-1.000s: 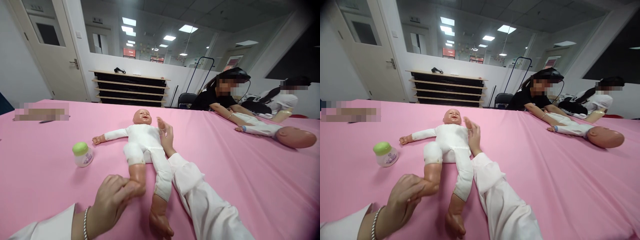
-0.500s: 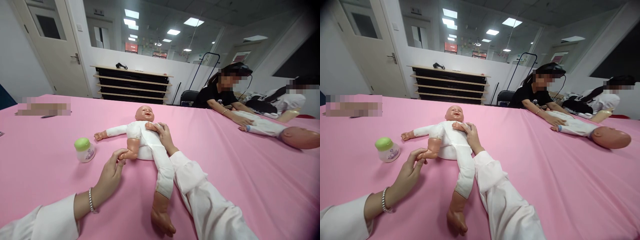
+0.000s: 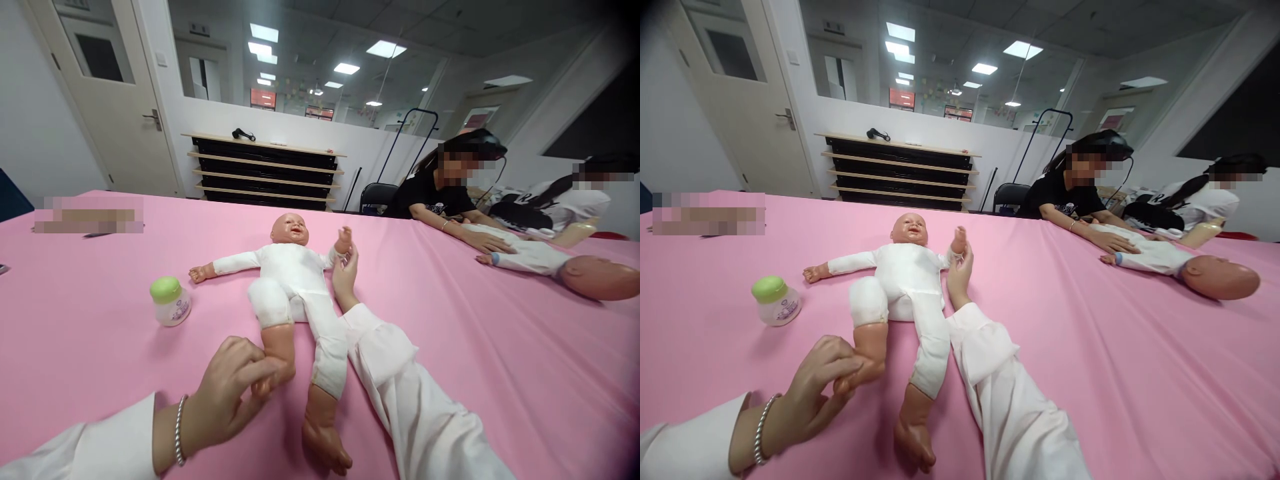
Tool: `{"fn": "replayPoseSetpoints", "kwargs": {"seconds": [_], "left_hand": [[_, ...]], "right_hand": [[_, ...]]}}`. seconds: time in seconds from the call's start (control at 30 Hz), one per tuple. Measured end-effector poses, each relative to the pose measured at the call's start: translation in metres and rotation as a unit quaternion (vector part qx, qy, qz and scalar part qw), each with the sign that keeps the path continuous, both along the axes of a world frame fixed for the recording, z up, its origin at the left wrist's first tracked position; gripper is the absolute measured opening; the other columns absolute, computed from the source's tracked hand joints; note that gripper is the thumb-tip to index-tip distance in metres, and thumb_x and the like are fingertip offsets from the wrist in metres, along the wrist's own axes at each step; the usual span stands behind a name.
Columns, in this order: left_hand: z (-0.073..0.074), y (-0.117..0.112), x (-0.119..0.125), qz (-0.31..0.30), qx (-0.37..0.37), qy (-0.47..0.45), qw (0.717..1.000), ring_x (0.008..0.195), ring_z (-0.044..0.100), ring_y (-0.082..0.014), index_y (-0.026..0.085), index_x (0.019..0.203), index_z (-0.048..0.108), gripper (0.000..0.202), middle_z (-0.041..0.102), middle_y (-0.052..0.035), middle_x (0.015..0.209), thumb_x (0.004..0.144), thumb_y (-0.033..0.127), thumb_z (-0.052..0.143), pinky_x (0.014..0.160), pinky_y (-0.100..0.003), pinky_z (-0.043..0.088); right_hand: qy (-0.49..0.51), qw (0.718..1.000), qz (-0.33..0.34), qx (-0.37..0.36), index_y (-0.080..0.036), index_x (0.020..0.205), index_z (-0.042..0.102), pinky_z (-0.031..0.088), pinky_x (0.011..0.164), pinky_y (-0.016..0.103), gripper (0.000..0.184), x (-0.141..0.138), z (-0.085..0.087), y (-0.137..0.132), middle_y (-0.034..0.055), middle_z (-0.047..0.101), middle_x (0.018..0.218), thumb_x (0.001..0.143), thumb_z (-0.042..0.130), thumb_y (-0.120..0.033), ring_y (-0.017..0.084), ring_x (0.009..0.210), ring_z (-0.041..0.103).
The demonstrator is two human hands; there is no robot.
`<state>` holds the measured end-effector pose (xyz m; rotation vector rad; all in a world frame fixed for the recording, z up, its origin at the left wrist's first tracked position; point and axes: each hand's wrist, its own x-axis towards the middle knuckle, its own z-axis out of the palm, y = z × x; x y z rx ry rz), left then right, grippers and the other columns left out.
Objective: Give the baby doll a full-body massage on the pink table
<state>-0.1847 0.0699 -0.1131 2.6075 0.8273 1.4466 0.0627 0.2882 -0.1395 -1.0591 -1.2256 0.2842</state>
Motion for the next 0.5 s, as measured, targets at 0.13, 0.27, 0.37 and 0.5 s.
{"fn": "replayPoseSetpoints", "kwargs": {"seconds": [0.13, 0.27, 0.37, 0.5], "left_hand": [[0.002, -0.007, 0.005, -0.028, 0.046, 0.015, 0.998, 0.059, 0.045, -0.0124, 0.021, 0.107, 0.046, 0.033, 0.052, 0.0024, 0.064, 0.077, 0.008, 0.043, 0.058, -0.028, 0.037], [0.004, -0.009, 0.011, -0.03, 0.061, 0.028, 0.997, 0.054, 0.041, -0.0119, 0.019, 0.099, 0.048, 0.026, 0.05, 0.0029, 0.059, 0.074, 0.011, 0.046, 0.053, -0.027, 0.034], [0.005, -0.011, 0.015, -0.059, 0.081, 0.051, 0.994, 0.05, 0.04, -0.0112, 0.019, 0.093, 0.049, 0.02, 0.05, 0.0034, 0.056, 0.074, 0.014, 0.048, 0.049, -0.027, 0.033], [0.001, -0.014, 0.015, -0.129, 0.081, 0.076, 0.985, 0.049, 0.043, -0.0113, 0.017, 0.097, 0.05, 0.019, 0.054, 0.0029, 0.054, 0.078, 0.018, 0.05, 0.049, -0.027, 0.036]], "right_hand": [[0.136, 0.987, -0.077, -0.045, -0.015, 0.129, 0.031, 0.038, 0.101, 0.036, 0.051, 0.017, -0.011, 0.018, 0.0146, 0.04, 0.137, 0.079, 0.042, -0.021, 0.016, 0.123, 0.044], [0.219, 0.963, -0.124, -0.096, -0.015, 0.124, 0.035, 0.034, 0.106, 0.033, 0.047, 0.027, -0.017, 0.028, 0.0128, 0.038, 0.139, 0.078, 0.04, -0.021, 0.015, 0.126, 0.041], [0.233, 0.959, -0.129, -0.092, -0.015, 0.124, 0.037, 0.034, 0.107, 0.033, 0.047, 0.029, -0.018, 0.03, 0.0115, 0.04, 0.138, 0.077, 0.041, -0.019, 0.015, 0.126, 0.041], [0.243, 0.954, -0.155, -0.088, -0.013, 0.124, 0.037, 0.034, 0.106, 0.031, 0.05, 0.03, -0.019, 0.031, 0.012, 0.042, 0.136, 0.074, 0.041, -0.014, 0.014, 0.126, 0.042]]}}
